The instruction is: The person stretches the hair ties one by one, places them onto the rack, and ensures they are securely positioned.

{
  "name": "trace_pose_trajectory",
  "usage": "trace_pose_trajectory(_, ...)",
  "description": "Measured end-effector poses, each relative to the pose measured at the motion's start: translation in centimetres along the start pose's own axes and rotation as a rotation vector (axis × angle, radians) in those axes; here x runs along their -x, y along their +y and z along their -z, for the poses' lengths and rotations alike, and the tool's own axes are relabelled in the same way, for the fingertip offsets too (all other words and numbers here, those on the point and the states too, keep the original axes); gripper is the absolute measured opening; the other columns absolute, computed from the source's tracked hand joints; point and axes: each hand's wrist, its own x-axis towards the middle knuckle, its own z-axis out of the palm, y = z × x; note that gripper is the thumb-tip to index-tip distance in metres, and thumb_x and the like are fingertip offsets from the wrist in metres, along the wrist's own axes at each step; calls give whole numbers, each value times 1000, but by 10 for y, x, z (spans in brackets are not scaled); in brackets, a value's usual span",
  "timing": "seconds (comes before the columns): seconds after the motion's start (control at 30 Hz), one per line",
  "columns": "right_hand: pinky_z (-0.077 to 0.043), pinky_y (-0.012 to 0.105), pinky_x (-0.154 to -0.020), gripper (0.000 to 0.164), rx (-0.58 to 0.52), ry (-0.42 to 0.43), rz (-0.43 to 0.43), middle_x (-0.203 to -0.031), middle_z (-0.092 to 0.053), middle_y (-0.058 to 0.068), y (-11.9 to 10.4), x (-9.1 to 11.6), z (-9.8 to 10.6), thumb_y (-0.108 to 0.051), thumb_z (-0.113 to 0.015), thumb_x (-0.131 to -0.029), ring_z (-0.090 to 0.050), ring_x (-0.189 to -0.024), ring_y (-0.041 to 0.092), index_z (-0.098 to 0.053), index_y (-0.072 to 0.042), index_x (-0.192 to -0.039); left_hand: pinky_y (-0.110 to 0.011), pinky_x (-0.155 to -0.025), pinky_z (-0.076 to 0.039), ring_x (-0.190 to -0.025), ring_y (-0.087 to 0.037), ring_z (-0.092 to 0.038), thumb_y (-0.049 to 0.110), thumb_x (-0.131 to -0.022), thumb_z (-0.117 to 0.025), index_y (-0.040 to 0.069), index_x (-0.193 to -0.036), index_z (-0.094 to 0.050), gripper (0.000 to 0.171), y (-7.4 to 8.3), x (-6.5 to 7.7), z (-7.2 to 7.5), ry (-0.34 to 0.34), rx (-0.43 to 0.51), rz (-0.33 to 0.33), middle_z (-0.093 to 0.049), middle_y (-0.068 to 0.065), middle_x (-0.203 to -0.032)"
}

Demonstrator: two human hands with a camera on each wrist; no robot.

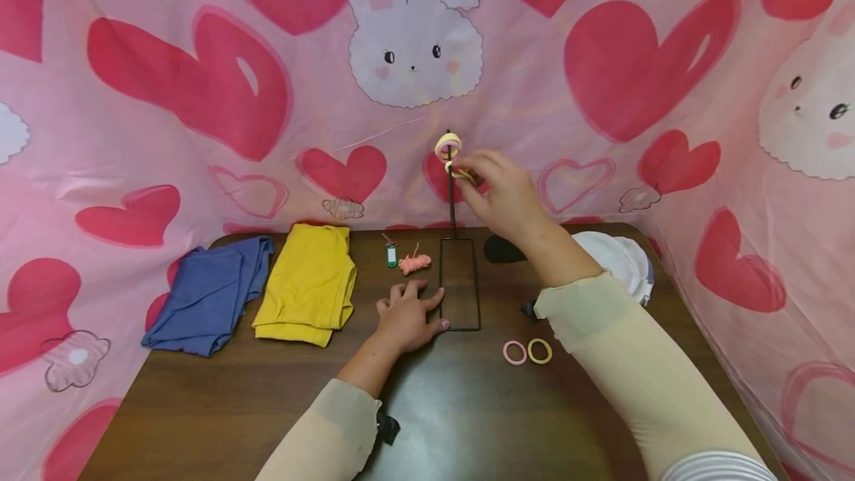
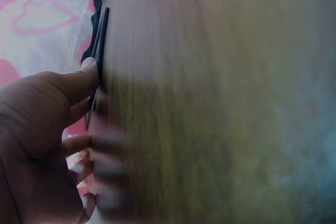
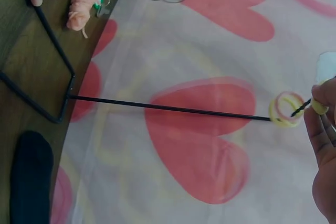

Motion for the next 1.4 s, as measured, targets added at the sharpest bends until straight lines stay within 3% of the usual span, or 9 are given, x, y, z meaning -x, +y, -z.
trace_pose_trajectory(0.33,-59,40,-82,33,-21,11,-145,-117,-65,16,16,-11,-20,-2,-74,-92,-71,-85,26,-72,-2,-125,-65,-99,-29,-146,-40,-27,60,-96,-66,39,-155,-48,66,0,2,2,-1,3,3,-33,-4,-165)
trace_pose_trajectory(0.57,-58,42,-88,35,-7,43,-165,-124,-61,20,19,-5,-20,0,-77,-89,-70,-91,32,-72,1,-124,-65,-100,-29,-146,-41,-27,60,-96,-65,39,-156,-47,66,1,2,1,-3,6,1,-32,-4,-165)
trace_pose_trajectory(1.07,-61,41,-76,38,-91,-35,-90,-118,-67,14,3,69,6,-1,-83,-85,-72,-84,27,-73,-2,-122,-66,-99,-30,-145,-41,-27,61,-95,-65,40,-155,-48,66,0,2,2,-4,-11,8,-33,-4,-165)
trace_pose_trajectory(1.4,-59,35,-81,36,-72,-132,-138,-118,-69,6,-7,112,19,-7,-85,-85,-71,-93,19,-74,-8,-120,-67,-100,-29,-145,-42,-27,61,-96,-65,38,-156,-48,66,1,2,3,-17,-9,6,-33,-5,-165)
